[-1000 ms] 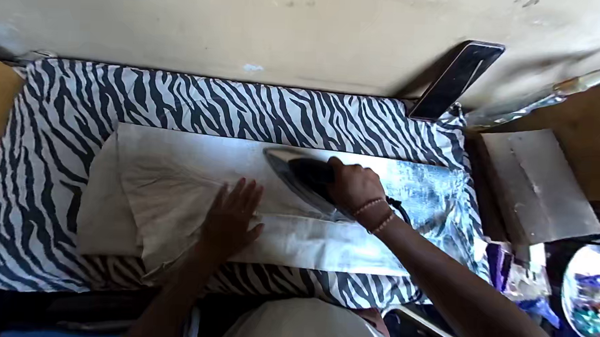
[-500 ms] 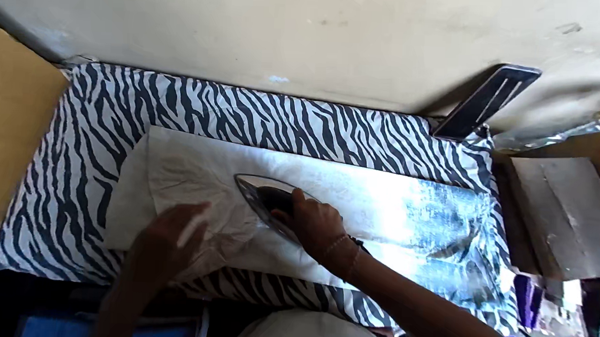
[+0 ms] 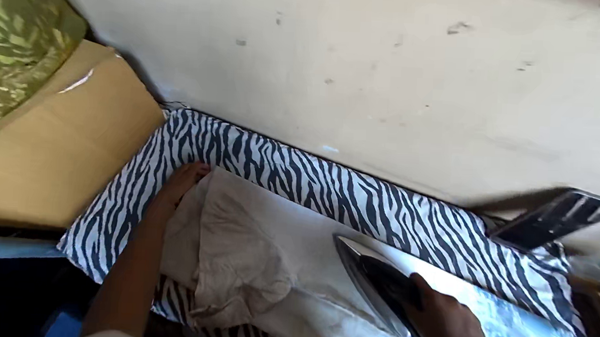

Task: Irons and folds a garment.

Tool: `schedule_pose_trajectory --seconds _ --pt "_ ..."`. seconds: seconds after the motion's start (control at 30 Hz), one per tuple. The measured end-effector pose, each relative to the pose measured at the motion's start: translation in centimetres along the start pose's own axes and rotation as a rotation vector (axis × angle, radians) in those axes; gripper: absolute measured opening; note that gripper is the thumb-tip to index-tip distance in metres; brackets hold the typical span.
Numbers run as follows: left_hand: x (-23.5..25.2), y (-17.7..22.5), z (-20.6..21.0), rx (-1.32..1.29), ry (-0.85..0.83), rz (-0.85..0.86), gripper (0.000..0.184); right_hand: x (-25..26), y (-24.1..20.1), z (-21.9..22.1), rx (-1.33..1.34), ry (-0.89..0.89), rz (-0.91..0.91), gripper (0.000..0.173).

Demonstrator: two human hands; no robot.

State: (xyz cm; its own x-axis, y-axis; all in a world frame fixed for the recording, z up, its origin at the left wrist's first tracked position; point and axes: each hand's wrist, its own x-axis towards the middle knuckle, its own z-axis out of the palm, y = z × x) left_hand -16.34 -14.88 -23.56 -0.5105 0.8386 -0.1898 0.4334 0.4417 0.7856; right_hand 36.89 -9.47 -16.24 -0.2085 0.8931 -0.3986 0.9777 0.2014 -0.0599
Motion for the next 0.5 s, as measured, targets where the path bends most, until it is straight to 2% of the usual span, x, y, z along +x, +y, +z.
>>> schedule_pose_trajectory --seconds 0.07,0.13,0.2,0.3,0.33,0.4,0.47,0.5 --pt "1.4 2.0 -0.3 -0.036 -0.159 -0.045 0.051 0.6 -2.5 0.0 -0.026 -0.016 -0.045 0.038" --pt "2.7 2.0 0.0 0.139 -0.172 0.134 0.03 1.8 -6.5 -0.1 -0.02 0.021 -0.141 0.038" --pt "3.8 0.9 1.2 0.312 -0.075 0.293 0.022 3.5 -11.6 -0.8 -0.038 0.003 -0.233 0.038" --pt "2.1 0.1 3.2 0.463 0.153 0.35 0.023 5.7 -19.8 -2.5 -0.091 -0.124 -0.362 0.038" --pt "0.2 0.2 3.4 0.497 0.23 0.321 0.029 6.4 -22.3 -3.0 -0.108 -0.147 -0.404 0.037" --pt "-6.1 1.2 3.1 0.506 0.31 0.15 0.034 7.7 -26.5 -3.8 -0.121 -0.187 -0.455 0.034" --pt "-13.8 2.1 3.6 0.45 0.276 -0.103 0.04 9.2 -29.6 -3.8 -0.1 -0.175 -0.488 0.031" --pt "-17.1 2.4 4.0 0.39 0.199 -0.222 0.044 9.8 -30.7 -3.6 -0.063 -0.156 -0.502 0.03"
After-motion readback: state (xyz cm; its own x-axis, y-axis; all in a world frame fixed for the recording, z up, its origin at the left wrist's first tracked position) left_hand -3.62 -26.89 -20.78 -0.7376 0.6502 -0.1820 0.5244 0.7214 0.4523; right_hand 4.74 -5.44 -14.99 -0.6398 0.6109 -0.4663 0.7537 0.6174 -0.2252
